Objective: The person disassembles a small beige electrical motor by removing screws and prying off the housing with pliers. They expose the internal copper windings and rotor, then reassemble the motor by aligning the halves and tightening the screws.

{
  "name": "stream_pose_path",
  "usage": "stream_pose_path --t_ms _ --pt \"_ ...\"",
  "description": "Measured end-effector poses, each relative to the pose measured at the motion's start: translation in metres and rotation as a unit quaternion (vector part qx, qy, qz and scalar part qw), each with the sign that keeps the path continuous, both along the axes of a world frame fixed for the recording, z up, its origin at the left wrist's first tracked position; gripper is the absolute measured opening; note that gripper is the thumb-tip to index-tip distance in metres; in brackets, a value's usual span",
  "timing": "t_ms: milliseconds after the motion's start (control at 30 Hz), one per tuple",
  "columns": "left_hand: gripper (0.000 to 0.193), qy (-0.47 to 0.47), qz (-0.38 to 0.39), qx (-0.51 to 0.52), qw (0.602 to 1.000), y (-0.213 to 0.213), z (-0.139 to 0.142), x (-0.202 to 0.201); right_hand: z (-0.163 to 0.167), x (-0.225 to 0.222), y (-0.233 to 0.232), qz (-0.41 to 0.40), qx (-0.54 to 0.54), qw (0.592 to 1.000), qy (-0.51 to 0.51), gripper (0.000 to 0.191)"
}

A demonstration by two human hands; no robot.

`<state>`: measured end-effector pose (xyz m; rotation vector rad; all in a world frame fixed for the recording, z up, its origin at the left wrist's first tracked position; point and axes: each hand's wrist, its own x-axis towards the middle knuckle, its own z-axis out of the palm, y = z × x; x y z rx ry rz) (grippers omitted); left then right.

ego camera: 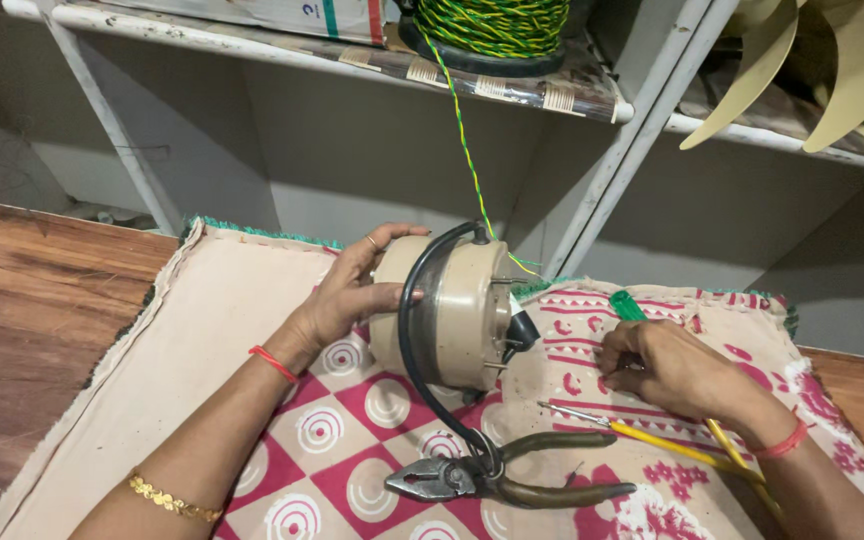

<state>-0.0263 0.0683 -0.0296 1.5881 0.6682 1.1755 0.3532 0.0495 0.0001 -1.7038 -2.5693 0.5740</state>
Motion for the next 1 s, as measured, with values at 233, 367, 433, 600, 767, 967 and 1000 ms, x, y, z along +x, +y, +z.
stream_pose_path --t_ms 233,367,433,600,767,967,1000 --pt "0.093 -0.003 -0.054 -0.037 0.998 0.007 0.005 -0.010 0.003 -0.027 -0.012 -0.033 0.049 0.979 0.197 0.027" --pt "0.096 -0.018 -0.077 -0.061 0.995 0.006 0.008 -0.014 -0.001 -0.057 -0.004 -0.018 0.060 0.976 0.210 0.051" --pt "0.097 -0.016 -0.081 -0.069 0.994 0.005 0.009 -0.015 -0.004 -0.070 -0.002 -0.021 0.038 0.973 0.227 0.061" --pt "0.101 -0.005 -0.086 -0.067 0.994 0.005 0.011 -0.013 -0.017 -0.082 -0.004 -0.044 -0.014 0.967 0.252 0.072" --pt "0.102 -0.010 -0.083 -0.076 0.994 0.002 0.014 -0.016 -0.030 -0.078 0.013 -0.018 -0.001 0.958 0.286 0.061" --pt "0.100 -0.016 -0.087 -0.073 0.993 0.002 0.012 -0.015 -0.041 -0.067 0.021 -0.089 -0.087 0.947 0.296 0.062" --pt "0.100 -0.016 -0.087 -0.071 0.994 0.004 0.011 -0.014 -0.039 -0.063 0.022 -0.122 -0.123 0.937 0.302 0.067"
